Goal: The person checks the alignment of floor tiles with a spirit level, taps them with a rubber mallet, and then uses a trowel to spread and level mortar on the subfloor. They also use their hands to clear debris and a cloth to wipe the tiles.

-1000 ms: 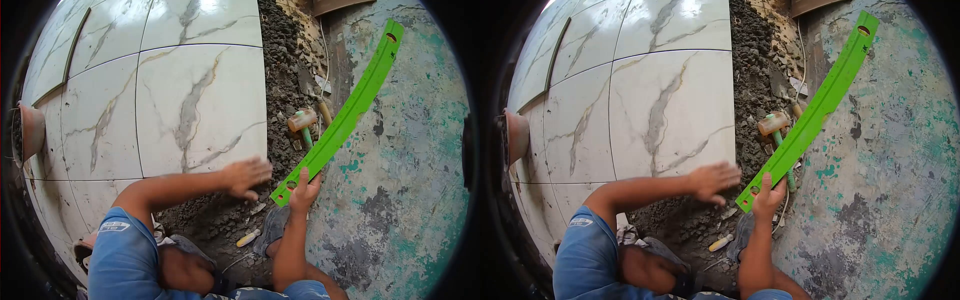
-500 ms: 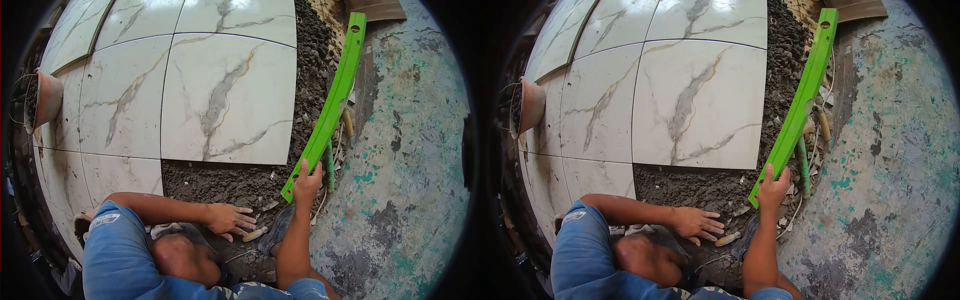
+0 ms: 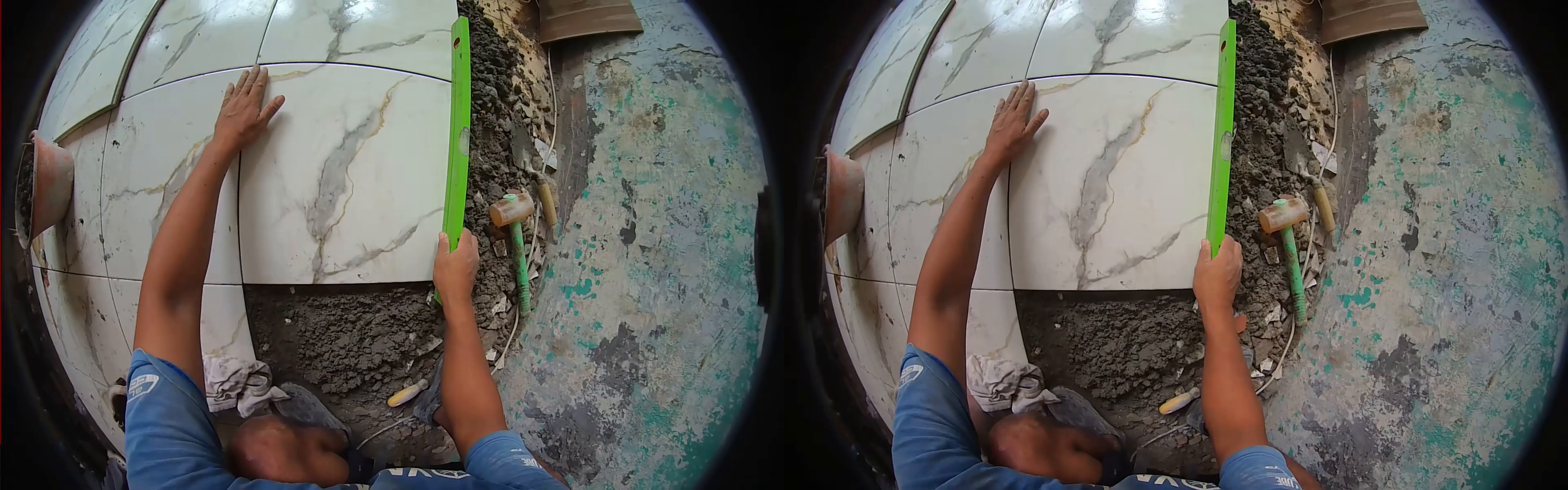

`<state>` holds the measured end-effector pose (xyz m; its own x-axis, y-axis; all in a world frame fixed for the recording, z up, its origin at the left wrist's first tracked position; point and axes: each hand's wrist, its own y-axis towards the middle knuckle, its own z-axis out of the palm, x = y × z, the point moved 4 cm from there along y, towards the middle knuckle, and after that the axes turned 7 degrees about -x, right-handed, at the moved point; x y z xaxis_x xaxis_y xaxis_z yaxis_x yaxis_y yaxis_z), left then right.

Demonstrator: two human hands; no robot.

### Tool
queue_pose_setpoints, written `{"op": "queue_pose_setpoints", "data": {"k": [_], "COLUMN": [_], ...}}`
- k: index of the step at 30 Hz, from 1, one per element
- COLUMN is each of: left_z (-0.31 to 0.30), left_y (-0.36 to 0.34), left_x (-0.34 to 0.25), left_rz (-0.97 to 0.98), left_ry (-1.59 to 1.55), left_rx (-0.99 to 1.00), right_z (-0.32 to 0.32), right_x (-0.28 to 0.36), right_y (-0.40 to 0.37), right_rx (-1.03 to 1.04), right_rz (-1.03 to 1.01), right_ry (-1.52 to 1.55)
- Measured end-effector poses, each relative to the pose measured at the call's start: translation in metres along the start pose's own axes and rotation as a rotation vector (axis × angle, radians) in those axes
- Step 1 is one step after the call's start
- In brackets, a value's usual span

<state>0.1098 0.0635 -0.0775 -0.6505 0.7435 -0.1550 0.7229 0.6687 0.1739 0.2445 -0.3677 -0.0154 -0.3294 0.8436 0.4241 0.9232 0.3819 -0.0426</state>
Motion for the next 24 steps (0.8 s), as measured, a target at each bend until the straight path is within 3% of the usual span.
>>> {"op": "queue_pose_setpoints", "data": {"k": [7,24], "left_z": [-0.006,-0.011], "left_y": [0.013,0.014], "left_x": [0.003,-0.001], "left_rz": [0.007,-0.014], "left_ry": [0.17,0.207], "left_rx": [-0.065,-0.14], "right_z": [-0.002,0.003], "right_x": [0.004,0.018], "right_y": [0.005,0.037], "right_rx": [0.039,0.043], "right_rz": [0.044,0.041], "right_ry": [-0.002,-0.019]}}
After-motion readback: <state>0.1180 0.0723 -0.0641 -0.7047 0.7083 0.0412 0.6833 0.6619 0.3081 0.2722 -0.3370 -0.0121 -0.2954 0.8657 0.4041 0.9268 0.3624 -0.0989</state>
